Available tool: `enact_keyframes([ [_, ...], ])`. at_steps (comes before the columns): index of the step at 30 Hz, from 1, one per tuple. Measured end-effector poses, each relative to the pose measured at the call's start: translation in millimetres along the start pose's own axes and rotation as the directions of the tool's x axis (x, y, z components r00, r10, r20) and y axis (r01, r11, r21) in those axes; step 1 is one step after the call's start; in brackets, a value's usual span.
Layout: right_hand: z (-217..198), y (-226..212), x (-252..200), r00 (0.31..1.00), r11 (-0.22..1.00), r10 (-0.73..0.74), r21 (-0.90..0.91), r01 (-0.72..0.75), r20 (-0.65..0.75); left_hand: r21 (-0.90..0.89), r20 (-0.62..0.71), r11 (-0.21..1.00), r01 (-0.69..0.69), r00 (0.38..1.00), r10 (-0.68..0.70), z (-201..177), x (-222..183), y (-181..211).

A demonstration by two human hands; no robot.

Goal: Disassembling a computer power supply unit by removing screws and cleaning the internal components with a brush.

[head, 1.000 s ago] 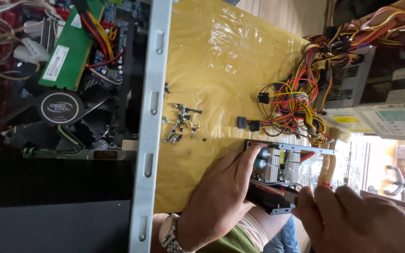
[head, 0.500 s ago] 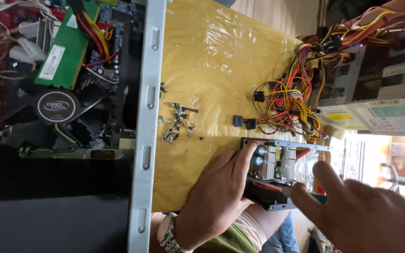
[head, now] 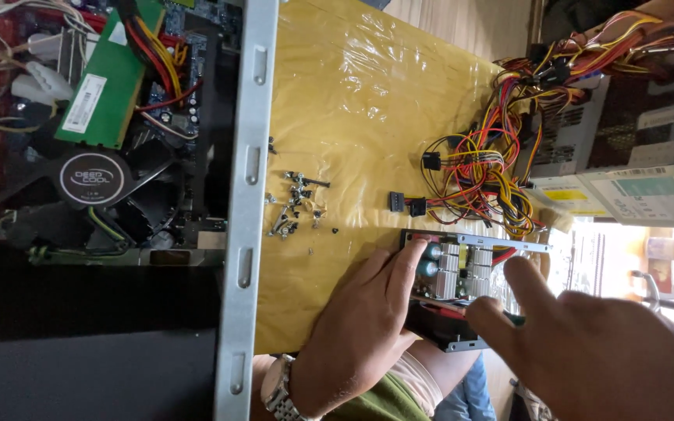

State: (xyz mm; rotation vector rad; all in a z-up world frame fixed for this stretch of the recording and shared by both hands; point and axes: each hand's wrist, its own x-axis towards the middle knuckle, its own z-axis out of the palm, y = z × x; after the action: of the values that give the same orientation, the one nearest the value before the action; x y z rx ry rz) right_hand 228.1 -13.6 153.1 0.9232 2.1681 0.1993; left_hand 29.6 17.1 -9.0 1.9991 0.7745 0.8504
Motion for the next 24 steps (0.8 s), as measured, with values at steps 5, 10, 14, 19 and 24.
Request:
enact_keyframes([
  [5,-45.4,3.8,28.3,0.964,0.996,-0.086,-0.04,0.079,-0.252,0.044,-0.017,0.999,-0.031,0.999,0.032,4.7,-1.8,-4.1],
  [10,0.2,10.2,2.4,0.963,0.972,-0.195,-0.171,0.164,-0.184,0.045,-0.009,0.998,-0.033,0.999,0.034,1.9,-0.5,-2.6],
  [14,-15.2,5.2,8.9,0.997,0.997,-0.069,-0.028,0.07,0.042,-0.024,-0.013,0.999,-0.025,1.0,0.024,1.1,0.1,-2.9],
  [19,-55.6,4.6,30.5,0.91,0.952,-0.276,-0.219,0.215,-0.309,0.009,-0.028,0.999,-0.047,0.998,0.048,2.1,-0.5,-3.6],
  [24,-29.2,3.5,24.5,0.919,0.997,0.013,0.063,-0.041,0.395,-0.008,-0.012,1.0,-0.021,1.0,0.021,3.4,-1.0,-3.1],
])
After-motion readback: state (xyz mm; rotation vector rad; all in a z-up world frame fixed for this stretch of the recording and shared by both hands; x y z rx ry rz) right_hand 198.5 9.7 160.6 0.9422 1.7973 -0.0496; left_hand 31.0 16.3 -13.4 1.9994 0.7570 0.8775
